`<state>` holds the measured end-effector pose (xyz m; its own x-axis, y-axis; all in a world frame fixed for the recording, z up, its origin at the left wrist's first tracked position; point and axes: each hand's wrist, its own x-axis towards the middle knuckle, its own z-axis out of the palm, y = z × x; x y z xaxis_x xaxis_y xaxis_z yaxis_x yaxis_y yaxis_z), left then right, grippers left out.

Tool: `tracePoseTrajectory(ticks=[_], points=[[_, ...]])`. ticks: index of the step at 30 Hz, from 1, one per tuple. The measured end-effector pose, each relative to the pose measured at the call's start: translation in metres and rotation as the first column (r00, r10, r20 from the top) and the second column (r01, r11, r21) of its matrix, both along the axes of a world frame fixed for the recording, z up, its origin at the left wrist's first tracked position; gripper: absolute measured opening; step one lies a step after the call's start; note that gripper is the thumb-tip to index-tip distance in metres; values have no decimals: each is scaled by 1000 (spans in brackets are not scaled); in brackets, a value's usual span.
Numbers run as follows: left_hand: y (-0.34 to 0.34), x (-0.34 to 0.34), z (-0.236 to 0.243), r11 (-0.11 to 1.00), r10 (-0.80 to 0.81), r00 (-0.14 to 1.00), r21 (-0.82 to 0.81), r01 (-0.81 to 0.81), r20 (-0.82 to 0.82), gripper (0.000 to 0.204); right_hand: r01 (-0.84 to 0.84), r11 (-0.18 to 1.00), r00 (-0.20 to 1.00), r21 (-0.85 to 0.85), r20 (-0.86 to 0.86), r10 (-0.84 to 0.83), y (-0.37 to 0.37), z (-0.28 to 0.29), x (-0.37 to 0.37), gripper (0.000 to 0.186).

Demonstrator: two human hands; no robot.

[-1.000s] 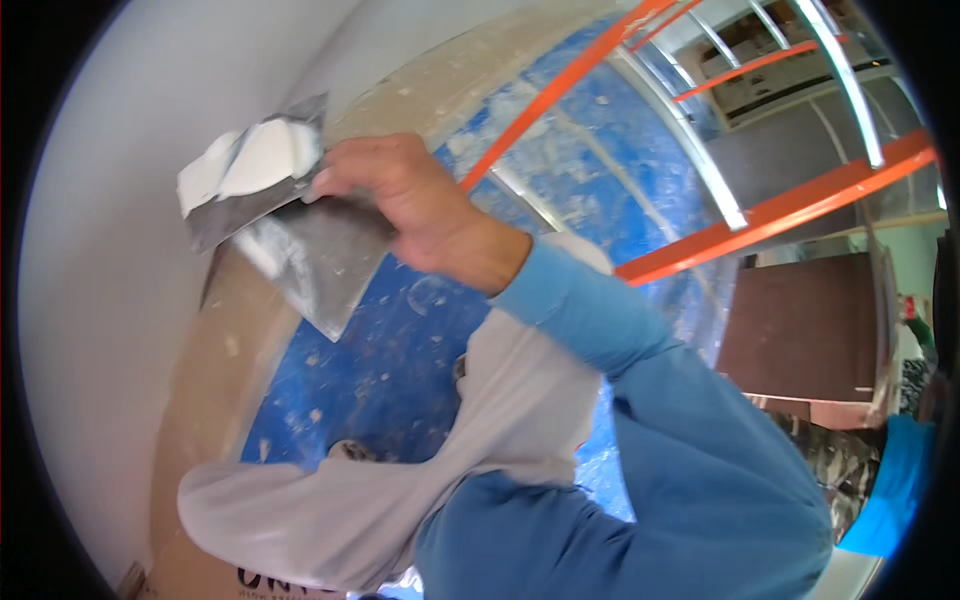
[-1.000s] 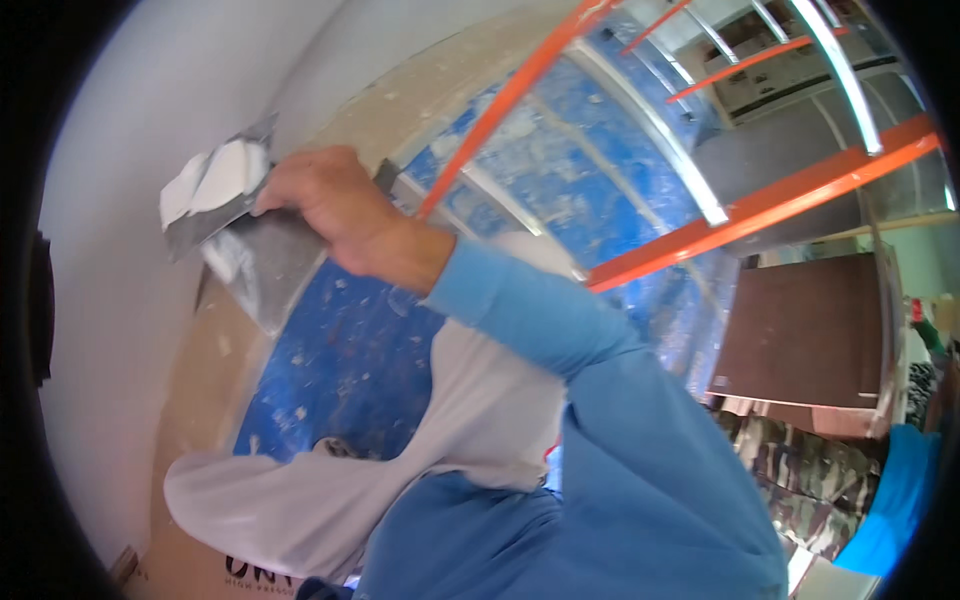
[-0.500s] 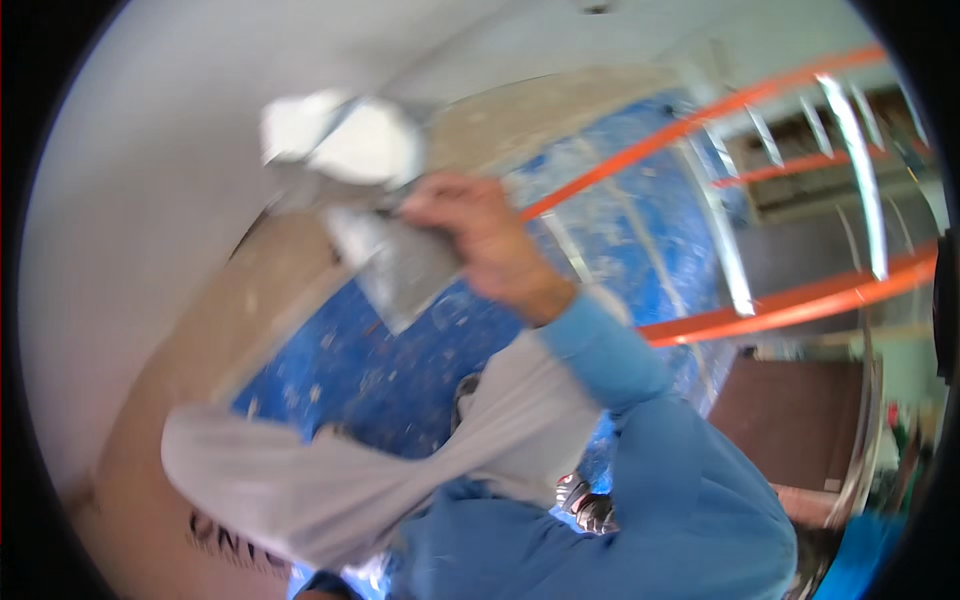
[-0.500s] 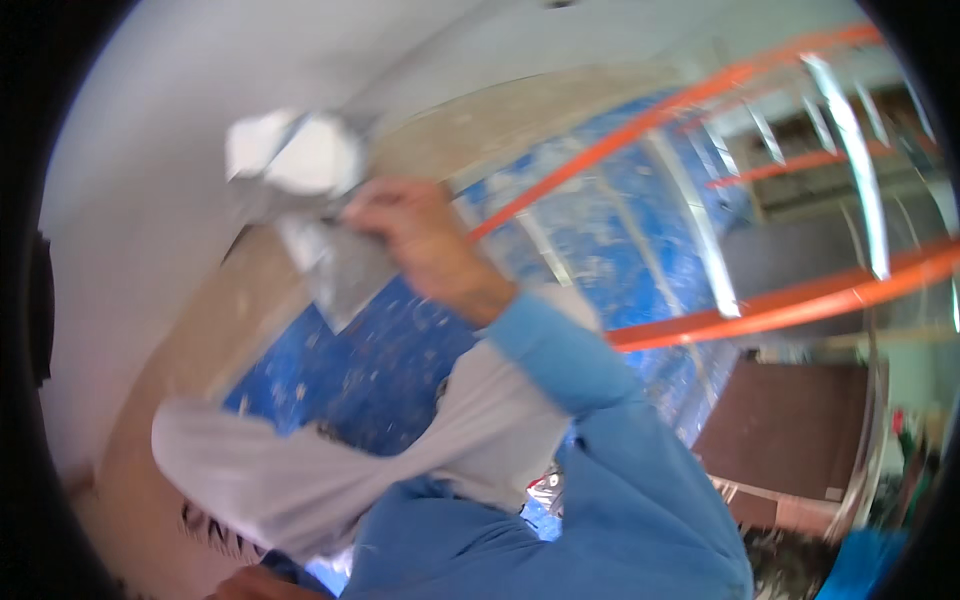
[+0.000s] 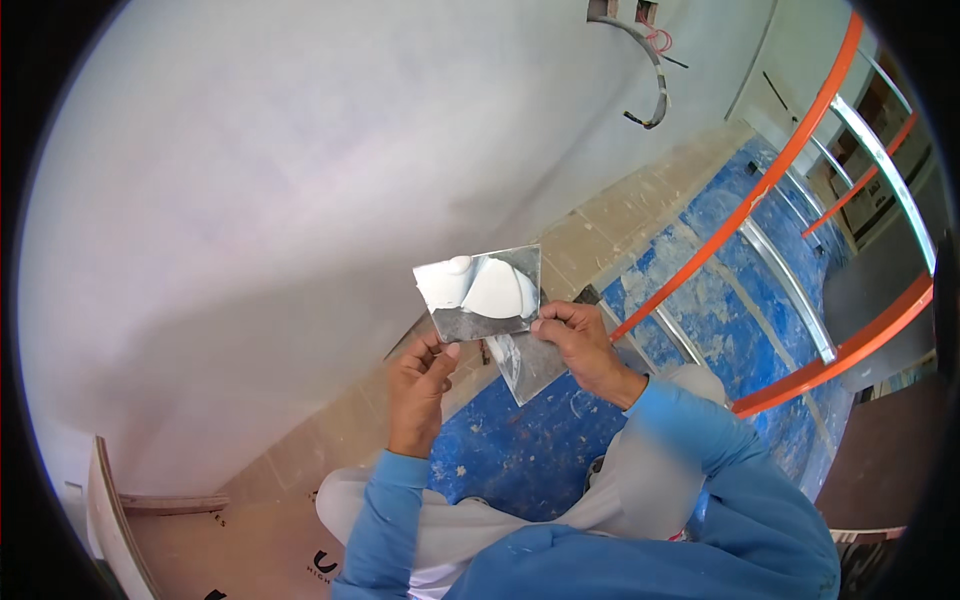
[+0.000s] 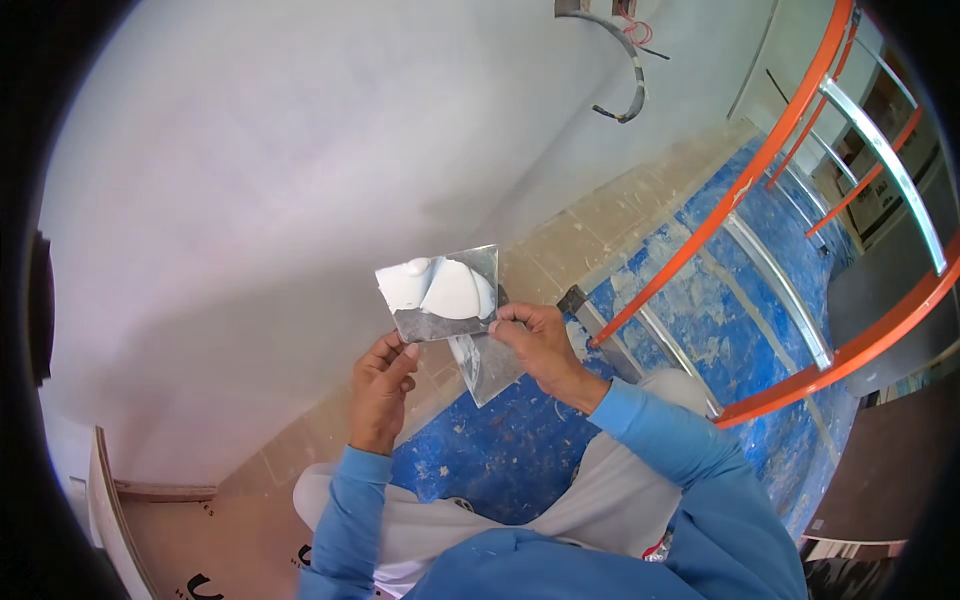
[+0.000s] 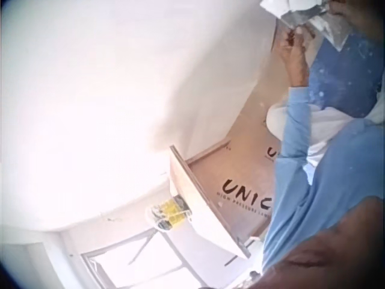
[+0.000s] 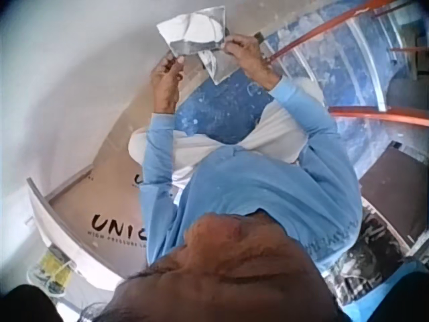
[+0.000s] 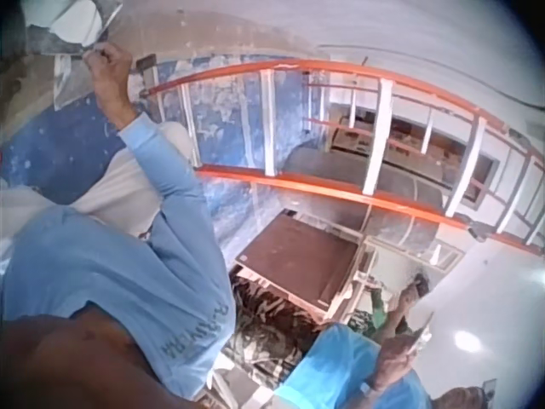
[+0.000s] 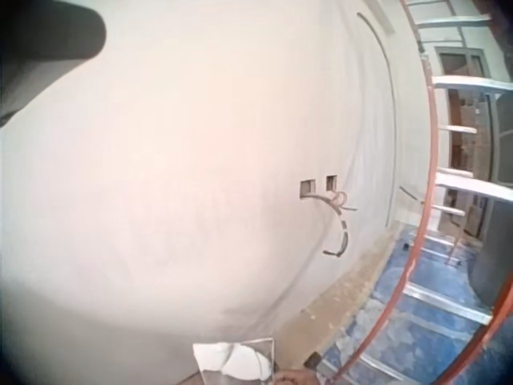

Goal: The person applies putty to a wall with a spatula, smoothing it over holes and around electrical wires and outlets.

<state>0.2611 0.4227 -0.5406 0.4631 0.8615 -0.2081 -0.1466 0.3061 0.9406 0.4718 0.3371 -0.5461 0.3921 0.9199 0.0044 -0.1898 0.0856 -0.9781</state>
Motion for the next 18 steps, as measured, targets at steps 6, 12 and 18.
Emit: tracePoseTrajectory(ticks=[6,12,18], points=[[0,4,-23,976,146,977,141,-168,155,19,-172,970,958,-174,200,206,-5,-11,-20,10],[20,-5,-24,960,198,942,139,-242,272,24,25,999,999,-27,40,-24,-13,-3,-3,44],[36,-11,-24,978,203,911,-30,-206,358,25,-68,997,778,-43,-628,26,-17,4,49,48]])
